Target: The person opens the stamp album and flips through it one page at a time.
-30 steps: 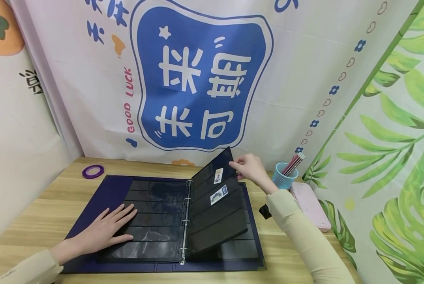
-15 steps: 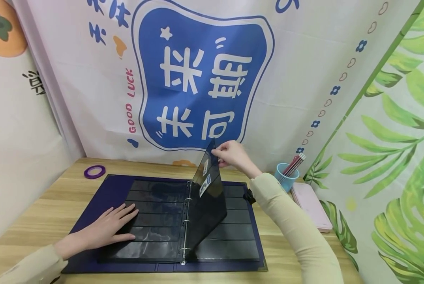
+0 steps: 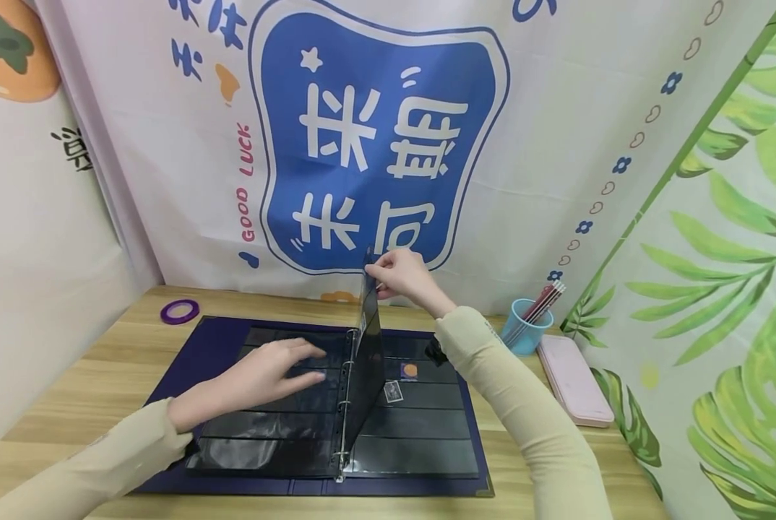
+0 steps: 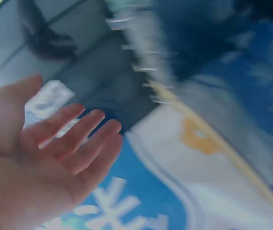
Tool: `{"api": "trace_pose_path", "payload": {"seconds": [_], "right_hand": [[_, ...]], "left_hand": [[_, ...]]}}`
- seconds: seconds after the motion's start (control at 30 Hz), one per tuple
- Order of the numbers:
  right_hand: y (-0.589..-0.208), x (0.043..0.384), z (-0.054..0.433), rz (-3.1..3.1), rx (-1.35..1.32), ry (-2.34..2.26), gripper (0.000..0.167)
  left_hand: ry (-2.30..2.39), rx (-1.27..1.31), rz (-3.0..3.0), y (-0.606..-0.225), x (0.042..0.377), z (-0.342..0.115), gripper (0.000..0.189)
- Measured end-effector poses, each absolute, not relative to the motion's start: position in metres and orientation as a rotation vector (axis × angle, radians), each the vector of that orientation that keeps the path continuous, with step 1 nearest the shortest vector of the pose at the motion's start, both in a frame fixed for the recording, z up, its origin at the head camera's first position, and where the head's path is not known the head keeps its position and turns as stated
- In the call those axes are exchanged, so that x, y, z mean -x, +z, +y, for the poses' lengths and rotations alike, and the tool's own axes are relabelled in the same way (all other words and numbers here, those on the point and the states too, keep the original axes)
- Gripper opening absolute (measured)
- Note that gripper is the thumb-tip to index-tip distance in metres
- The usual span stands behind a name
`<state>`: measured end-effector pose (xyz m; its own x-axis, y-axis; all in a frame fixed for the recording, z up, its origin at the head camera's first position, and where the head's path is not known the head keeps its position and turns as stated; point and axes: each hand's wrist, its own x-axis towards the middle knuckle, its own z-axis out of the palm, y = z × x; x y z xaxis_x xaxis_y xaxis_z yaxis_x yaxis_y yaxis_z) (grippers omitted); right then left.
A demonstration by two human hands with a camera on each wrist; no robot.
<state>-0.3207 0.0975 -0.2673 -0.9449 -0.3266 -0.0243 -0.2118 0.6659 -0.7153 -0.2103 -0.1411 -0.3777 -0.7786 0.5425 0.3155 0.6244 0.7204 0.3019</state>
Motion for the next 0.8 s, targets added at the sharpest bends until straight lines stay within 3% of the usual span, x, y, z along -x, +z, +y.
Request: {"api": "trace_pose_path", "payload": {"seconds": [0.13, 0.33, 0.8], "right_hand": [[-0.266, 0.322, 0.092, 2.775, 0.479, -1.097, 0.026], [-0.262, 0.322, 0.087, 2.824, 0.473, -1.057, 0.024], [-0.255, 0.318, 0.082, 2.861, 0.515, -0.982, 0.020]], "left_hand": [[-0.742, 0.882, -2.635, -0.345, 0.214, -0.113, 0.020], [-0.901, 0.823, -2.602, -0.309, 0.212, -0.085, 0.032], [-0.934, 0.885, -2.628, -0.300, 0.211, -0.056, 0.045]]}}
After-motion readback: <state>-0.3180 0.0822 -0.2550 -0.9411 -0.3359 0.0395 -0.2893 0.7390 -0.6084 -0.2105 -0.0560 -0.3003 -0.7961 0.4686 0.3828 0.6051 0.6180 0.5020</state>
